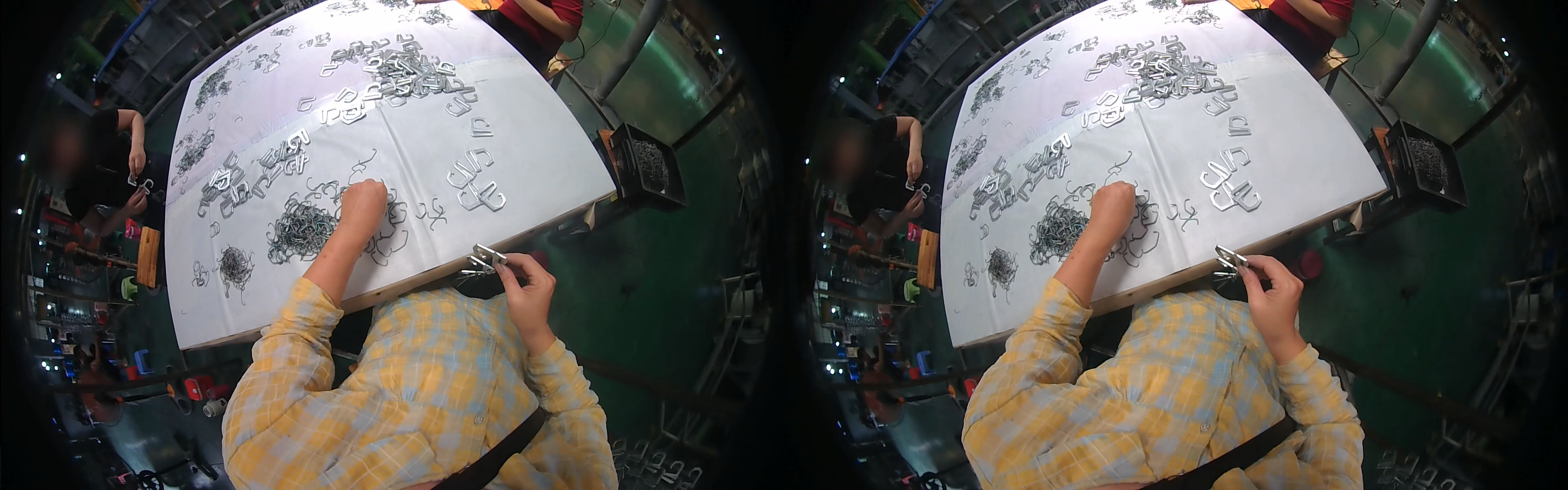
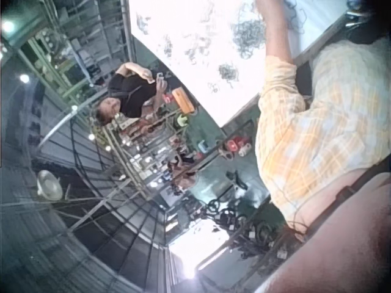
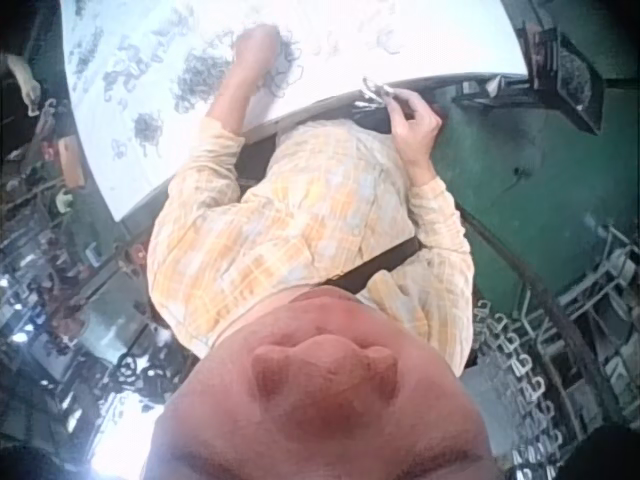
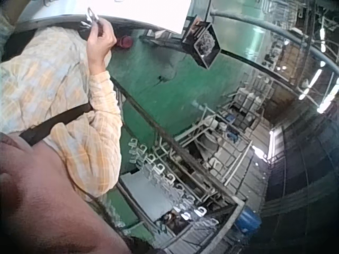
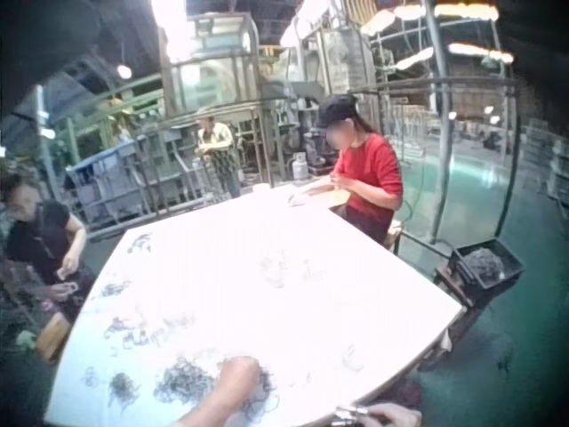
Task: The person picks up metal loops and wires from a table and hangs them onto a vertical rack.
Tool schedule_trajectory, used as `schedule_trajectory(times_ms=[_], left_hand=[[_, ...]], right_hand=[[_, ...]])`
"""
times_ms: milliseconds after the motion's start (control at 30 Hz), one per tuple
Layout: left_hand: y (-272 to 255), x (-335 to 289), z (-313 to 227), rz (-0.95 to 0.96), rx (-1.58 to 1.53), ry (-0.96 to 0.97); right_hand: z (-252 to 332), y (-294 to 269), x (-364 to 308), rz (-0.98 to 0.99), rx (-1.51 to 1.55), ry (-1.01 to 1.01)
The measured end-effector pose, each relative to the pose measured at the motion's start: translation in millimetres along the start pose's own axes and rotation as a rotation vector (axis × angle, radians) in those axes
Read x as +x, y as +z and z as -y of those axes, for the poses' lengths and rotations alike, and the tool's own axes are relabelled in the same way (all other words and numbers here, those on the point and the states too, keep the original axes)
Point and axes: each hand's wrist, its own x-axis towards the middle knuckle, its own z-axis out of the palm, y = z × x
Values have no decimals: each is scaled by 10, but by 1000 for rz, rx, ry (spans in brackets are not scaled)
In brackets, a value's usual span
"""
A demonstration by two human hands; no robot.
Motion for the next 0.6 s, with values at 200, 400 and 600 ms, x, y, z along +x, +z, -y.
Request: schedule_trajectory(times_ms=[200,400,600], left_hand=[[-48,104,19,109,15,42],[-168,62,96,-35,-177,-111],[-481,-184,-344,77,-850,-170]], right_hand=[[51,7,-18,-14,0,-4],[15,-3,-52,-20,1,4],[15,47,-18,7,4,-1]])
